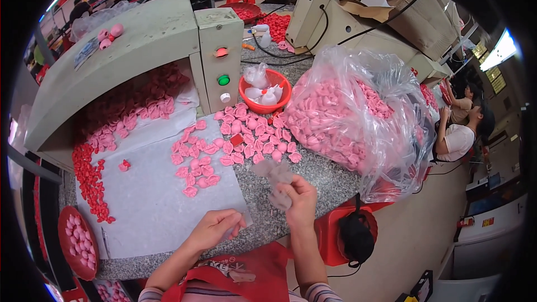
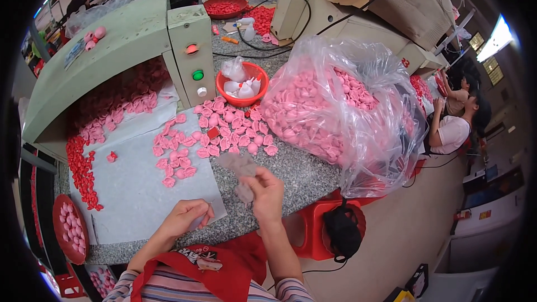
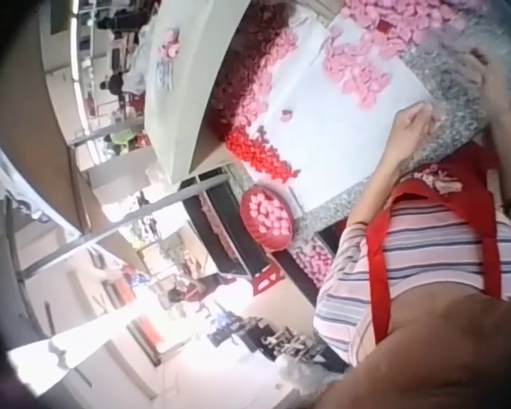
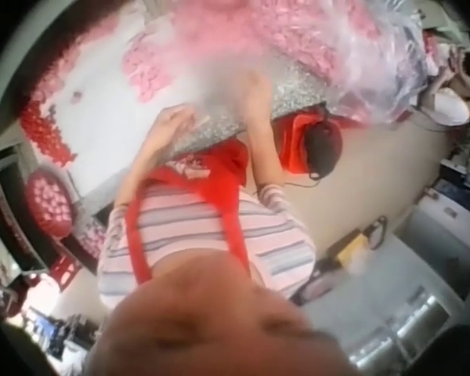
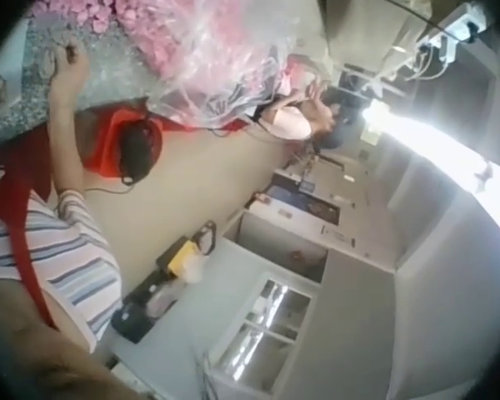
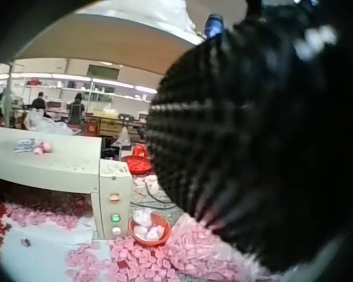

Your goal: Assembling small pink toy components by applying adhesive and joining parts at a factory workbench.

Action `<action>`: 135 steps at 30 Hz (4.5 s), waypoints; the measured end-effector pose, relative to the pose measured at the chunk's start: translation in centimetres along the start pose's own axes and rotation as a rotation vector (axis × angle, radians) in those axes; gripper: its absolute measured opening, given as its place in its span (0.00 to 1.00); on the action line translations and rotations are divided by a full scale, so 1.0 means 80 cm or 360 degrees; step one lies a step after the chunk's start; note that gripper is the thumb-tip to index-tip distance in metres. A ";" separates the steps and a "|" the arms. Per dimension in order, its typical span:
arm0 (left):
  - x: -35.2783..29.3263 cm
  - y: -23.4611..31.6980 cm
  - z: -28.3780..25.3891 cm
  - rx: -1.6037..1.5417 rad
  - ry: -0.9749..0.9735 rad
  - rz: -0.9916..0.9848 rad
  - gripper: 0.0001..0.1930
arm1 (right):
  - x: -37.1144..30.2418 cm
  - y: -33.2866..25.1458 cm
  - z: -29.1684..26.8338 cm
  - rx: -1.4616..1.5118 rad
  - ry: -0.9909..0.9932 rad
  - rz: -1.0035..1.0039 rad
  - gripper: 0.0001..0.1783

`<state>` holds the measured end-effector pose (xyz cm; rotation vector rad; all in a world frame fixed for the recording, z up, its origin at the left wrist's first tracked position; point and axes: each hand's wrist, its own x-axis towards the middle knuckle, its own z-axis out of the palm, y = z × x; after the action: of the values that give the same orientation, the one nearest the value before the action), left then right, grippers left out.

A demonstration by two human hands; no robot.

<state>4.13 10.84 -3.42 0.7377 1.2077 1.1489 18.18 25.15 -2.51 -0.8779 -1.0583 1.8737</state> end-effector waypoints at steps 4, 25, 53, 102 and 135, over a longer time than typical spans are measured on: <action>-0.020 -0.007 -0.006 -0.0128 0.0236 0.0055 0.16 | 0.043 0.014 -0.027 -0.1313 -0.0563 -0.0296 0.14; -0.053 -0.015 -0.056 -0.0352 0.0988 0.0331 0.16 | 0.259 -0.084 -0.094 -0.2905 -0.0009 -0.1797 0.10; 0.006 0.013 -0.096 0.0104 0.1237 -0.0129 0.11 | 0.212 -0.039 0.031 -0.2373 -0.0624 -0.1277 0.16; 0.024 0.009 -0.103 -0.0273 0.1118 0.0390 0.16 | 0.244 0.060 0.084 -0.2313 -0.0495 -0.0905 0.34; -0.030 -0.031 -0.209 -0.0960 0.1766 0.1135 0.19 | 0.101 0.033 0.064 -0.2275 -0.0262 -0.0383 0.34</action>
<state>-11.13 5.67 -9.00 -0.0344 1.3481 2.5717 9.47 29.58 -4.20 -1.2163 -2.5208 0.7631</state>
